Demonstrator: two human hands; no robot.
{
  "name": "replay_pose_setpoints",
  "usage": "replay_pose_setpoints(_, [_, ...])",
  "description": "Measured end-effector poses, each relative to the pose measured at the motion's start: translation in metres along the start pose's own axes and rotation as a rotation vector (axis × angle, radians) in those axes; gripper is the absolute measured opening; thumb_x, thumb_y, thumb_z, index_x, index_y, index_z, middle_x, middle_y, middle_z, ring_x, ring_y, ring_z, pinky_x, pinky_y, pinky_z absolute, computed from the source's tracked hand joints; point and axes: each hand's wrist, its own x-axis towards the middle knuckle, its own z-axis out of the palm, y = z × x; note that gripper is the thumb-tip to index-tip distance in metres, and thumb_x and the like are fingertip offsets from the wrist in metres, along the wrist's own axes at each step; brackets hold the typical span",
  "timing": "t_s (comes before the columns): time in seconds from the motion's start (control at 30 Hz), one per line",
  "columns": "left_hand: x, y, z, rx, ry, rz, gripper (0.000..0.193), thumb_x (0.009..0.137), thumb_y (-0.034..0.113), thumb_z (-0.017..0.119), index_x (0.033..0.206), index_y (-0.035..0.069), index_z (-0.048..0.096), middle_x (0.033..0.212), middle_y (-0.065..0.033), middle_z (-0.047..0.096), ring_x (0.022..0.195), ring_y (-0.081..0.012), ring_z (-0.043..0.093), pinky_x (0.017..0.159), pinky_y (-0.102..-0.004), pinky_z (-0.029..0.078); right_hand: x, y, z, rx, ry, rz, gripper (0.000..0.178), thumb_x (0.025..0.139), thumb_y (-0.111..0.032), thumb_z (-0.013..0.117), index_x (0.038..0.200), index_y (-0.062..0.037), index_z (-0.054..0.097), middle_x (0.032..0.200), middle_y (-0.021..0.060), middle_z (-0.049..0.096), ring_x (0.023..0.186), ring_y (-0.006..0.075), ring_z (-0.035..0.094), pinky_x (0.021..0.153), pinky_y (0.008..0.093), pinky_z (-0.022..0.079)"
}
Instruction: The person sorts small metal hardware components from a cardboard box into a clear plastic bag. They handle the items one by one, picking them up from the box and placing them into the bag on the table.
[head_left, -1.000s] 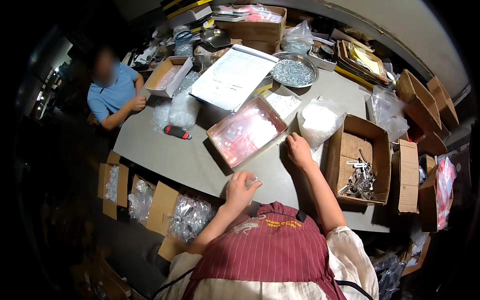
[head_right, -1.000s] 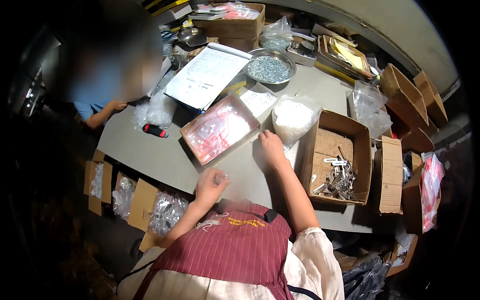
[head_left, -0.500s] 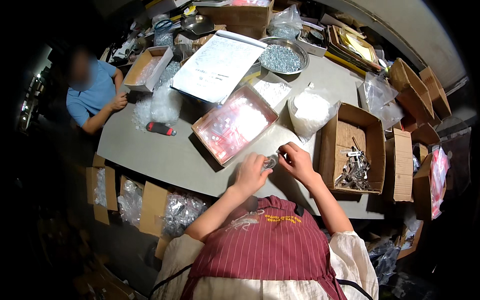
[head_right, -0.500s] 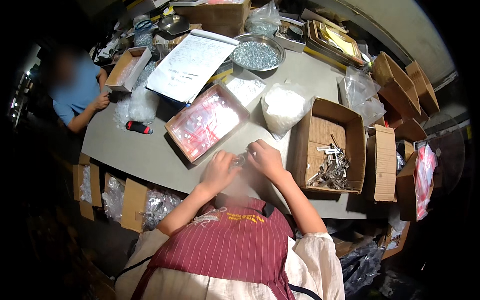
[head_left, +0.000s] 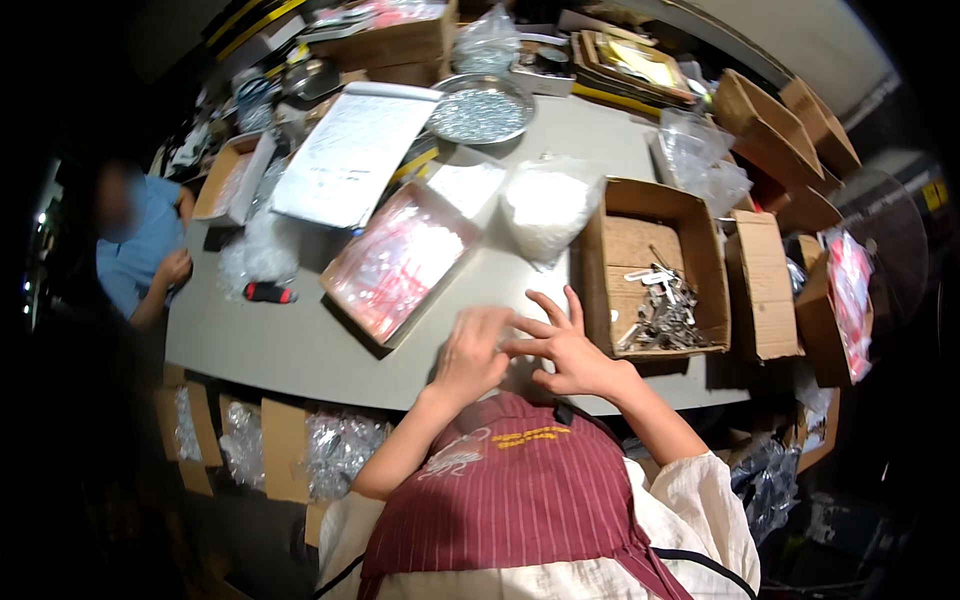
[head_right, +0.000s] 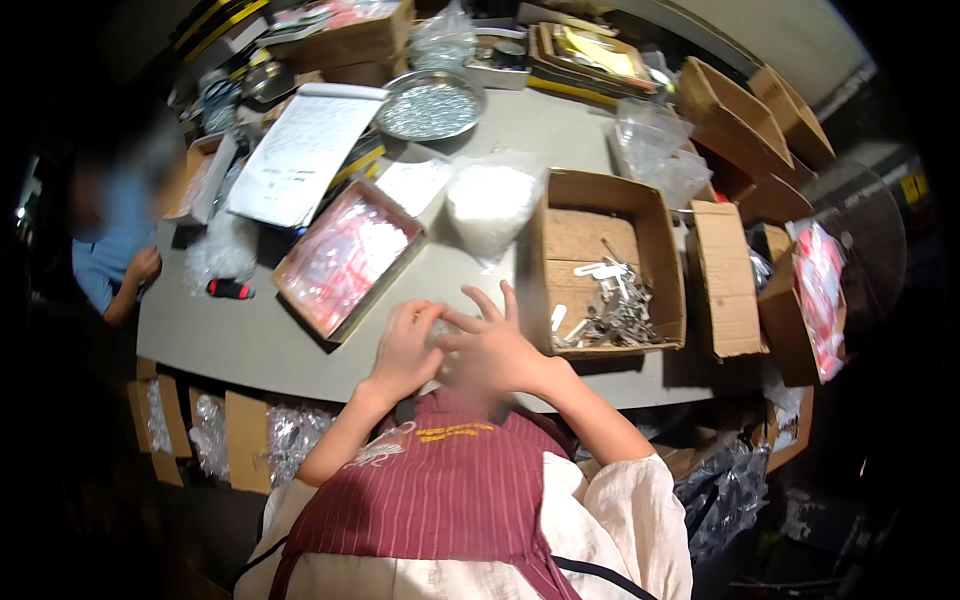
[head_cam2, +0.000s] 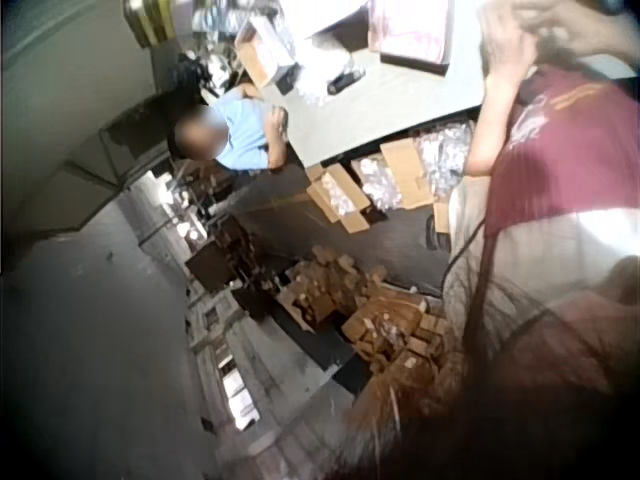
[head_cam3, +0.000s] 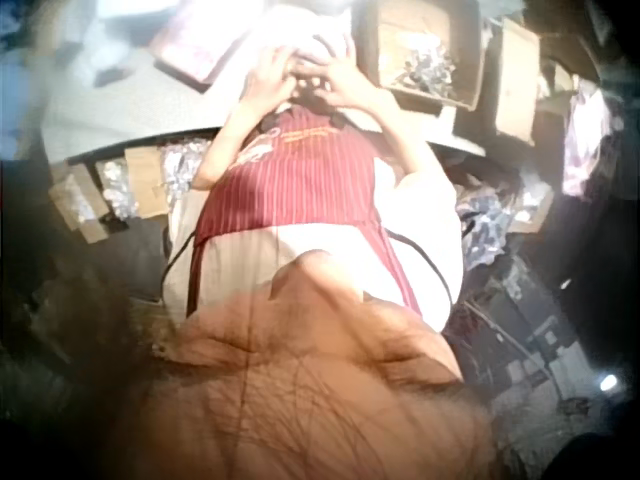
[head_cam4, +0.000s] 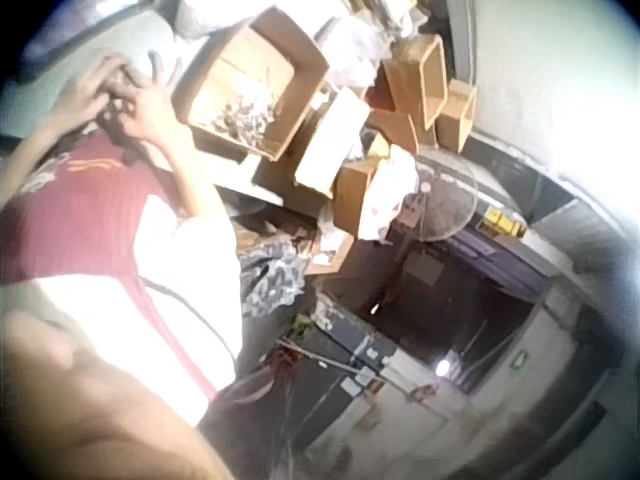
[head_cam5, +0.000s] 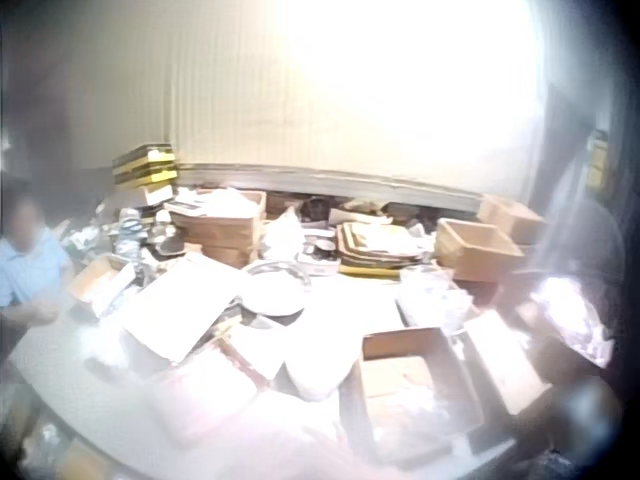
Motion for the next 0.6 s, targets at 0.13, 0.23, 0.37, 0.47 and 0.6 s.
replay_pose_setpoints(0.13, [0.01, 0.013, -0.002, 0.15, 0.071, 0.145, 0.052, 0.071, 0.002, 0.074, 0.121, 0.003, 0.061, 0.124, -0.0182, 0.056, 0.116, -0.042, 0.053, 0.101, -0.0513, 0.043, -0.015, -0.002, -0.01, 0.072, -0.014, -0.075, 0.058, 0.069, -0.018, 0.07, 0.126, -0.0213, 0.072, 0.155, 0.0089, 0.049, 0.156, 0.0445, 0.015, 0.12, 0.0738, -0.003])
replay_pose_setpoints(0.23, [0.003, 0.007, 0.017, 0.086, -0.007, 0.136, 0.034, 0.071, 0.002, 0.073, 0.103, 0.004, 0.062, 0.104, -0.0147, 0.062, 0.102, -0.0365, 0.059, 0.092, -0.0456, 0.045, -0.02, 0.006, -0.02, 0.168, -0.013, -0.172, 0.041, 0.078, -0.015, 0.067, 0.117, -0.0189, 0.076, 0.133, 0.0041, 0.065, 0.148, 0.0325, 0.037, 0.122, 0.0697, 0.003])
replay_pose_setpoints(0.37, [0.006, 0.008, 0.033, 0.008, 0.064, 0.002, 0.021, 0.077, 0.002, 0.075, 0.09, 0.006, 0.059, 0.086, -0.01, 0.064, 0.088, -0.0342, 0.061, 0.085, -0.0437, 0.045, -0.03, 0.086, -0.053, 0.292, 0.331, 0.117, 0.026, 0.082, -0.006, 0.064, 0.106, -0.0065, 0.076, 0.104, 0.0103, 0.074, 0.104, 0.0251, 0.07, 0.106, 0.0468, 0.046])
replay_pose_setpoints(0.47, [0.0, 0.003, 0.039, -0.01, 0.076, -0.089, 0.021, 0.079, 0.005, 0.077, 0.09, 0.007, 0.06, 0.087, -0.0097, 0.065, 0.088, -0.0342, 0.062, 0.085, -0.0436, 0.045, -0.049, 0.166, -0.092, -0.272, 0.434, 0.405, 0.024, 0.08, -0.004, 0.066, 0.102, 0.0004, 0.073, 0.102, 0.0196, 0.073, 0.091, 0.033, 0.074, 0.084, 0.0439, 0.059])
replay_pose_setpoints(0.6, [0.003, 0.008, 0.041, -0.022, 0.062, -0.148, 0.021, 0.08, 0.006, 0.078, 0.091, 0.007, 0.06, 0.088, -0.0096, 0.066, 0.088, -0.034, 0.063, 0.085, -0.0433, 0.045, -0.089, 0.276, -0.074, -0.559, 0.054, 0.799, 0.025, 0.077, -0.021, 0.071, 0.093, -0.003, 0.073, 0.097, 0.0214, 0.073, 0.093, 0.037, 0.072, 0.083, 0.0468, 0.059])
